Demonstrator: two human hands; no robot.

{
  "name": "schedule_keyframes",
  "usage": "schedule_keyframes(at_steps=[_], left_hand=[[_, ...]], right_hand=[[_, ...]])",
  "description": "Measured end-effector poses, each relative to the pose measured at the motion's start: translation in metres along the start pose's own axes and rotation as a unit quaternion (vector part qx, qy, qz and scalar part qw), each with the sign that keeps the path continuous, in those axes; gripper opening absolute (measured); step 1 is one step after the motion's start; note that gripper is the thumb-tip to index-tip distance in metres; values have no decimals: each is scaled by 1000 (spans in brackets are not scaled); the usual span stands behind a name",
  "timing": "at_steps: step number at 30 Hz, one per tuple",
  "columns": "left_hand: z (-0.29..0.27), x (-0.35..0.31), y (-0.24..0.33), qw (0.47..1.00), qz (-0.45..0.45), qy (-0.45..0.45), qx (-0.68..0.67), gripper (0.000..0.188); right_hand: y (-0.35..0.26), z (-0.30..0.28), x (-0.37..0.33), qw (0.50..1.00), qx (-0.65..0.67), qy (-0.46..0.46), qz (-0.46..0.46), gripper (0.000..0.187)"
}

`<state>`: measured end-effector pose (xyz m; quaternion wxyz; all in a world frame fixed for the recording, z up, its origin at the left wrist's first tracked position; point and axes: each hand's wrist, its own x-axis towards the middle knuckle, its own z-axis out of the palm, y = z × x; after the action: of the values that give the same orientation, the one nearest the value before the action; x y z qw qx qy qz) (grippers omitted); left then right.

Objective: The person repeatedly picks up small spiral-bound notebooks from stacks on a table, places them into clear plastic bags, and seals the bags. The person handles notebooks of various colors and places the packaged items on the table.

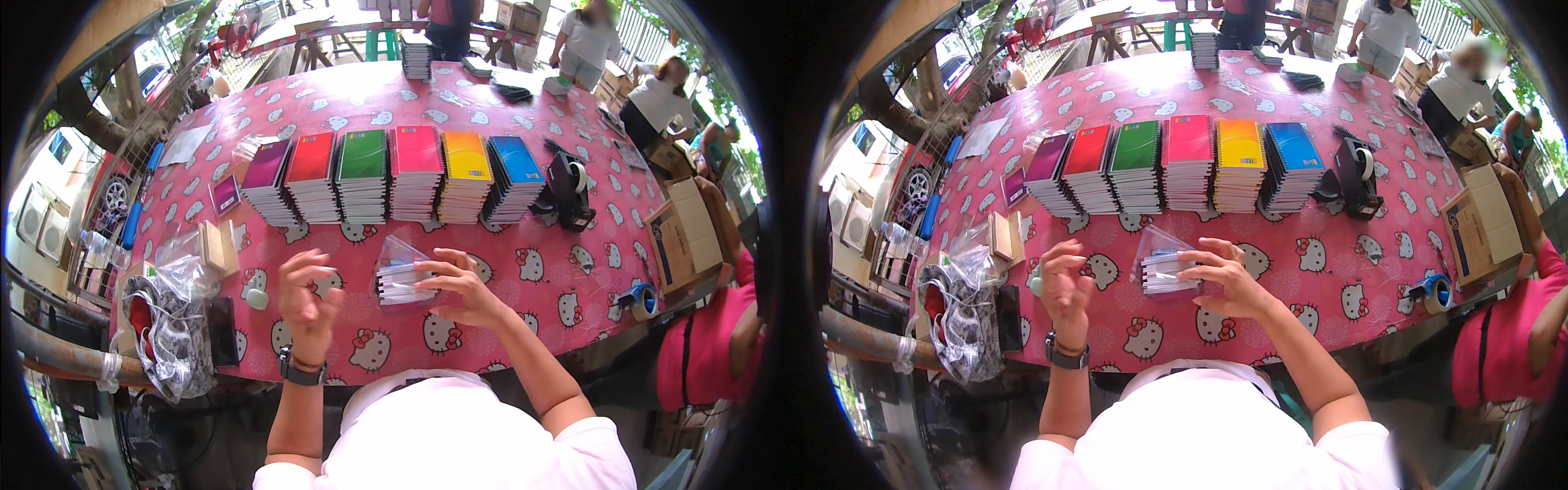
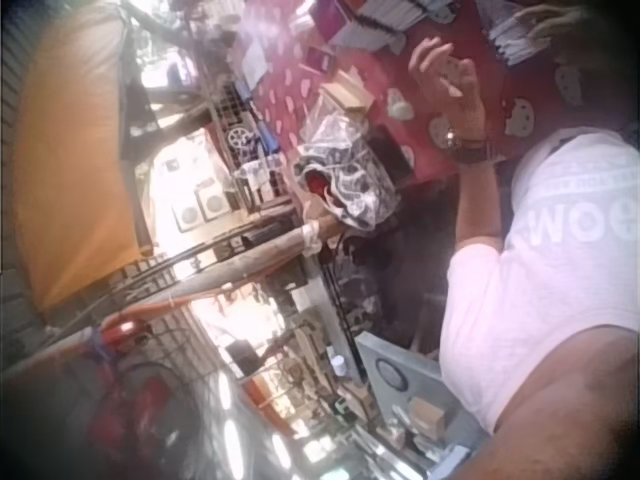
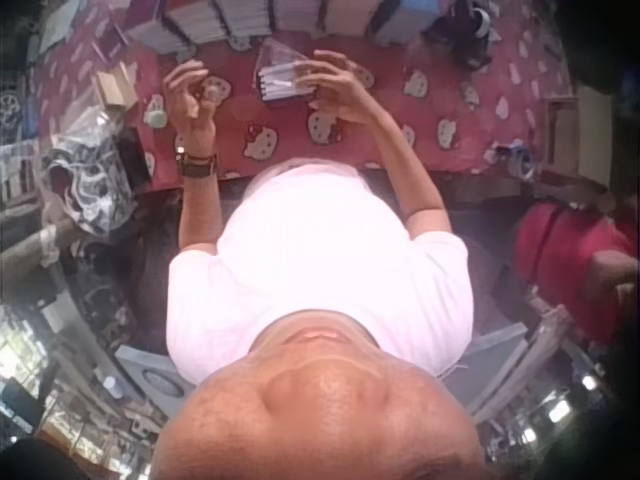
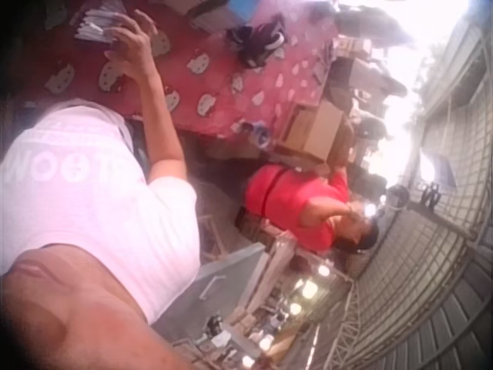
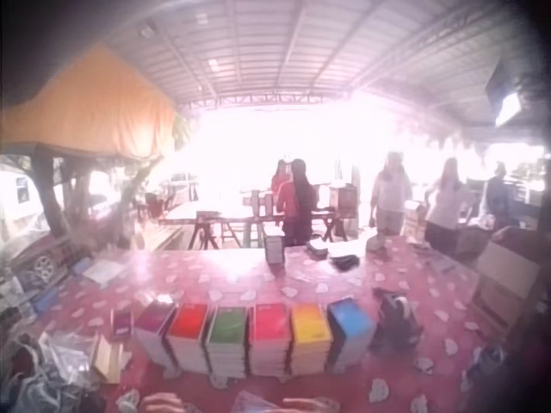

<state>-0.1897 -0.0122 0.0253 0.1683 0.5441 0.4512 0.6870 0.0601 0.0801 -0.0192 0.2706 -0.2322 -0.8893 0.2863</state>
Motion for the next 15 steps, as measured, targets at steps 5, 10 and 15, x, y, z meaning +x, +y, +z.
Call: schedule_keyframes(at_steps=[5,10,15], left_hand=[[-5,-43,-45,947,29,-232,218,53],[3,-38,-41,907,46,-313,278,67],[16,-27,-48,886,27,-397,238,73]], right_hand=[[4,8,10,997,16,-70,-21,67],[2,1,12,990,45,-134,-7,68],[10,-2,18,979,73,-191,-8,60]])
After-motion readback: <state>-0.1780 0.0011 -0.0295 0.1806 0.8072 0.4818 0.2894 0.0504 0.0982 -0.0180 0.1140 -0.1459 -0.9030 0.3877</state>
